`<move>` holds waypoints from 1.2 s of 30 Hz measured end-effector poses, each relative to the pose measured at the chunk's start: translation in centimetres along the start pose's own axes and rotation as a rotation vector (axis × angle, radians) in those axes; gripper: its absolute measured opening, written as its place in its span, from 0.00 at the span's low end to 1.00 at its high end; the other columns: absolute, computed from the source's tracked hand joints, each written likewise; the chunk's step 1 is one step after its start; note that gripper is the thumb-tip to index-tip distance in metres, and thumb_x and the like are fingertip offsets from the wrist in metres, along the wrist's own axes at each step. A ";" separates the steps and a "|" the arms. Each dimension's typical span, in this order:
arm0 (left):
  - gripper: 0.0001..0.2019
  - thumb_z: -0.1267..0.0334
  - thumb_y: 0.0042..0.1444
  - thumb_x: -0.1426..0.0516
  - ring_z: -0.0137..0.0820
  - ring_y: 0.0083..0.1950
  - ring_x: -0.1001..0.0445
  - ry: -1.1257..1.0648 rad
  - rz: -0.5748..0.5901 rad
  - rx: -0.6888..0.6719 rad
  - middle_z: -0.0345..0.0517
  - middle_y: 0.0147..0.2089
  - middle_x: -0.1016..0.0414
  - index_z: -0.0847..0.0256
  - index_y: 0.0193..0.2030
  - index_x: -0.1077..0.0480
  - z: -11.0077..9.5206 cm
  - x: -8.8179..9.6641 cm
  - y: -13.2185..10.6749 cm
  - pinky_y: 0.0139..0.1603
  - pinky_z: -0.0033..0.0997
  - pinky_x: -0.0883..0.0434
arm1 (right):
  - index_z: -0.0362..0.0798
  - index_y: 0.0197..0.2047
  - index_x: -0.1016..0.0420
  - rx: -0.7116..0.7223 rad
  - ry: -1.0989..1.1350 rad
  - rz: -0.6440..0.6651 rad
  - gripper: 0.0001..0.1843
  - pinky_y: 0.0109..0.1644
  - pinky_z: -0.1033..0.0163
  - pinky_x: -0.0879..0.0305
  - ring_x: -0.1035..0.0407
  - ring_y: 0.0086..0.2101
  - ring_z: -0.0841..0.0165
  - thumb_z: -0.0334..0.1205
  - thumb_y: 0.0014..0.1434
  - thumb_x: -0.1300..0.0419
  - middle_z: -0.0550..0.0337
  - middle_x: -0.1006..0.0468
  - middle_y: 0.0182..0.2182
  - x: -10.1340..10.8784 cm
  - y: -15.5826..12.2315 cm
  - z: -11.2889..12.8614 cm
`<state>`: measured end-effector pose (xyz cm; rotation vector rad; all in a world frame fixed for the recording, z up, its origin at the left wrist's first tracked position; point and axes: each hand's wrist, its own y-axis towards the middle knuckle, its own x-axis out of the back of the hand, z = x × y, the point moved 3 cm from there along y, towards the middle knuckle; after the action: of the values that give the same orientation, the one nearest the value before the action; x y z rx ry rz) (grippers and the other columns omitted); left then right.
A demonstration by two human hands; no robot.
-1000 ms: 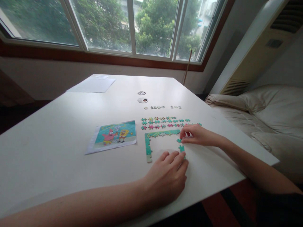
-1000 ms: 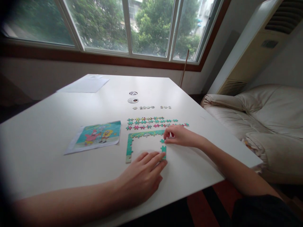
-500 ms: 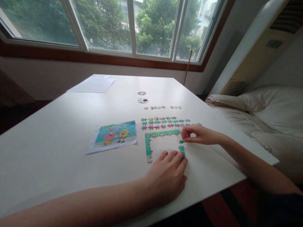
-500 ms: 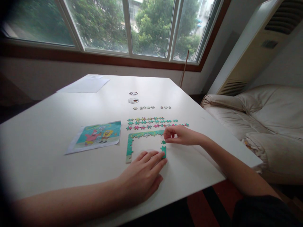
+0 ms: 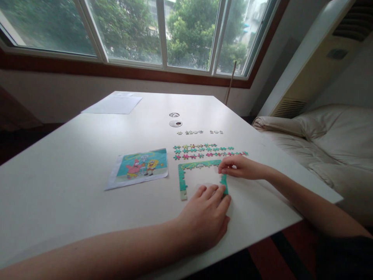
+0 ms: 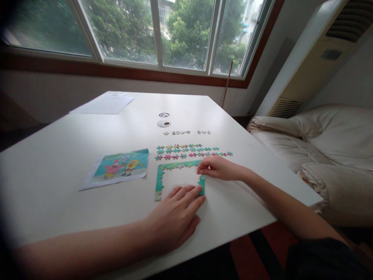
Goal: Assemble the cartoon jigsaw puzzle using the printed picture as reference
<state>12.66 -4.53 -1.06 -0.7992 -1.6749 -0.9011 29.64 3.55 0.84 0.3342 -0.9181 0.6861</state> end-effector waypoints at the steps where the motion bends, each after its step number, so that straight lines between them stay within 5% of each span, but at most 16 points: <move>1: 0.18 0.60 0.59 0.53 0.44 0.57 0.41 0.001 -0.002 -0.001 0.55 0.59 0.40 0.62 0.55 0.40 0.0 0.0 0.0 0.55 0.47 0.42 | 0.44 0.37 0.27 -0.003 -0.016 -0.007 0.13 0.36 0.68 0.38 0.33 0.31 0.71 0.42 0.60 0.49 0.56 0.24 0.33 -0.1 0.1 0.1; 8: 0.18 0.59 0.60 0.53 0.44 0.57 0.41 0.003 -0.008 -0.010 0.54 0.59 0.39 0.63 0.55 0.39 -0.1 0.2 0.0 0.55 0.47 0.42 | 0.44 0.38 0.28 0.000 -0.126 -0.073 0.11 0.35 0.67 0.39 0.36 0.29 0.72 0.41 0.58 0.46 0.55 0.26 0.34 0.4 -0.2 0.6; 18: 0.18 0.60 0.59 0.52 0.43 0.57 0.41 -0.005 -0.008 -0.010 0.54 0.59 0.39 0.63 0.55 0.40 0.1 0.0 0.0 0.55 0.46 0.42 | 0.45 0.34 0.30 -0.107 -0.145 -0.036 0.12 0.29 0.68 0.42 0.37 0.25 0.73 0.45 0.52 0.41 0.62 0.29 0.25 -0.1 -0.2 0.3; 26: 0.14 0.60 0.59 0.50 0.43 0.57 0.40 0.075 -0.059 -0.055 0.54 0.54 0.35 0.64 0.49 0.36 -0.2 0.9 -0.2 0.56 0.46 0.43 | 0.45 0.35 0.29 -0.172 -0.131 -0.007 0.13 0.30 0.68 0.42 0.36 0.28 0.72 0.47 0.55 0.44 0.59 0.28 0.27 0.7 -0.8 0.2; 36: 0.11 0.64 0.59 0.50 0.42 0.54 0.39 0.256 -0.113 0.172 0.52 0.49 0.33 0.61 0.47 0.35 6.8 3.5 1.9 0.53 0.45 0.43 | 0.46 0.36 0.31 -0.268 0.003 0.045 0.18 0.26 0.70 0.46 0.40 0.24 0.74 0.50 0.47 0.38 0.66 0.34 0.22 0.3 -0.7 -0.4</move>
<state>10.22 2.51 1.32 -0.4567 -1.5574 -0.8830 30.50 3.36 0.83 0.0746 -1.0041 0.5949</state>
